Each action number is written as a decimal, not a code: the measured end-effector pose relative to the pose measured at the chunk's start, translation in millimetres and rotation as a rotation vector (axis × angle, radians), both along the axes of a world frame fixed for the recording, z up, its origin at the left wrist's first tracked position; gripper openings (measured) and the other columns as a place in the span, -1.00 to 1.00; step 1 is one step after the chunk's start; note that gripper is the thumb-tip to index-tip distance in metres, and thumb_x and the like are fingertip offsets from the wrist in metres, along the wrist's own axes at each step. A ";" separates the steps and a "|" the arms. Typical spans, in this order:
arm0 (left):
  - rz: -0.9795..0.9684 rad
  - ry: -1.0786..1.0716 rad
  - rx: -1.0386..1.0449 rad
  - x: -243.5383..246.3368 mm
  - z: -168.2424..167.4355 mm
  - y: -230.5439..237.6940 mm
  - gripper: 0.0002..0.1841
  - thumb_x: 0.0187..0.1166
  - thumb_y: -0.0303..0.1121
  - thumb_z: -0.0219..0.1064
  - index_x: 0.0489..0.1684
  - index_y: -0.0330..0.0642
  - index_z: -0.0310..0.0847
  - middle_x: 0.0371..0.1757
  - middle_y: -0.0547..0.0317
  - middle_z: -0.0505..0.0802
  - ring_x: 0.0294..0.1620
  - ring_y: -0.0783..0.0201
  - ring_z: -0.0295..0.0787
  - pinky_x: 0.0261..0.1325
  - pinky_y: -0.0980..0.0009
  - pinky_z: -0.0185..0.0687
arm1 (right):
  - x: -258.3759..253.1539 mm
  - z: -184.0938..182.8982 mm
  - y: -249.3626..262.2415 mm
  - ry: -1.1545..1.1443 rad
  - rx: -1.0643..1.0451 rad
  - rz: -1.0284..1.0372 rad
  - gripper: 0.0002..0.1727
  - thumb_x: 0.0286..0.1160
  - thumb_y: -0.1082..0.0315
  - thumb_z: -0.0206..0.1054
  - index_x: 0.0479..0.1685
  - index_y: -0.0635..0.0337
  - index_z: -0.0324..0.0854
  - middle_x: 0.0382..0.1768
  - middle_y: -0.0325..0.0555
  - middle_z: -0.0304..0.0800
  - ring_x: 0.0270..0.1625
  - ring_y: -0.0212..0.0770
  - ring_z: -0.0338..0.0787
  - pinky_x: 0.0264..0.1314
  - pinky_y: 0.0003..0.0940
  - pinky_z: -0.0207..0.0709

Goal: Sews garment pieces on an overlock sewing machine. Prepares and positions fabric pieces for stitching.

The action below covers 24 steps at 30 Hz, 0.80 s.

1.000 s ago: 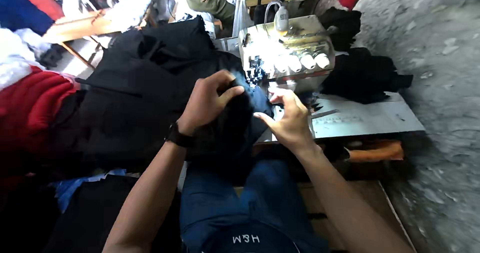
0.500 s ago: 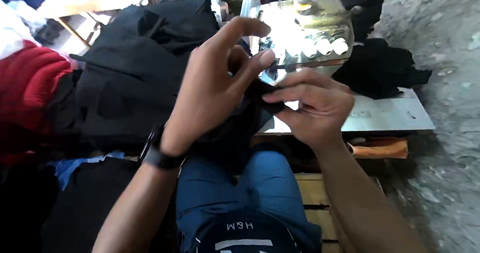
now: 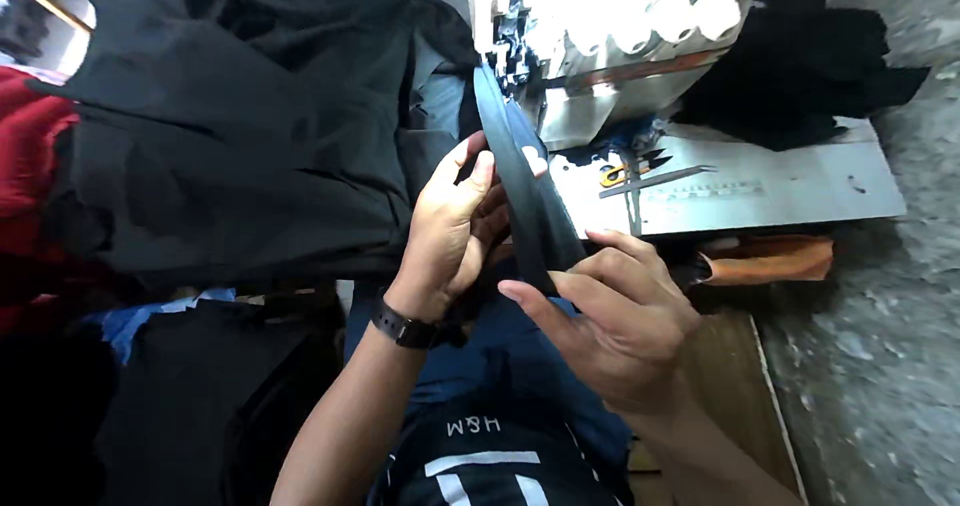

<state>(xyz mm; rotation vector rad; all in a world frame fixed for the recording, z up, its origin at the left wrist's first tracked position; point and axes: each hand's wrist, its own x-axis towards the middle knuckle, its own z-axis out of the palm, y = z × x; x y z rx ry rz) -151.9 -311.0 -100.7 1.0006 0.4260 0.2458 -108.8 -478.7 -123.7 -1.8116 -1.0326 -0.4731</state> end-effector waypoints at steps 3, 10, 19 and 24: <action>0.025 0.009 0.639 -7.3 5.6 10.3 -0.37 0.75 -0.53 0.15 0.81 0.14 0.17 0.29 0.09 0.82 -0.04 0.24 0.89 -0.09 0.37 0.84 | 0.5 2.4 -0.3 0.086 0.006 -0.010 -0.66 0.43 0.05 0.60 -0.57 0.04 0.76 -0.52 -0.32 0.72 -0.30 -0.47 0.73 0.50 -0.14 0.46; -0.232 -0.267 1.709 -12.4 52.4 58.2 -0.77 0.59 -0.07 0.35 -0.40 0.16 0.86 0.54 0.03 0.58 0.60 -0.09 0.33 0.47 -0.09 0.24 | 0.4 6.5 -1.2 0.116 -0.015 0.003 -0.74 0.51 0.04 0.52 -0.35 0.01 0.89 -0.38 -0.28 0.70 -0.05 -0.36 0.70 0.49 -0.10 0.35; 0.033 0.018 0.379 -19.0 4.8 11.1 -0.68 0.88 -0.25 0.06 0.49 -0.07 0.39 -0.25 0.15 0.81 -0.43 0.38 0.78 -0.32 0.47 0.77 | -9.0 -6.0 -1.3 -0.042 0.091 0.048 -0.81 0.56 0.13 0.51 -0.22 0.04 0.82 -0.40 -0.26 0.63 -0.17 -0.44 0.66 0.56 -0.14 0.30; 0.015 -0.010 0.018 -3.9 3.5 2.7 -0.50 0.81 -0.19 0.19 0.73 0.17 0.29 0.21 0.15 0.80 0.03 0.31 0.83 0.14 0.33 0.78 | -10.7 -18.8 -2.0 0.150 0.140 0.067 -0.80 0.59 0.15 0.48 -0.09 0.09 0.80 -0.27 -0.31 0.81 -0.12 -0.50 0.78 0.48 -0.33 0.51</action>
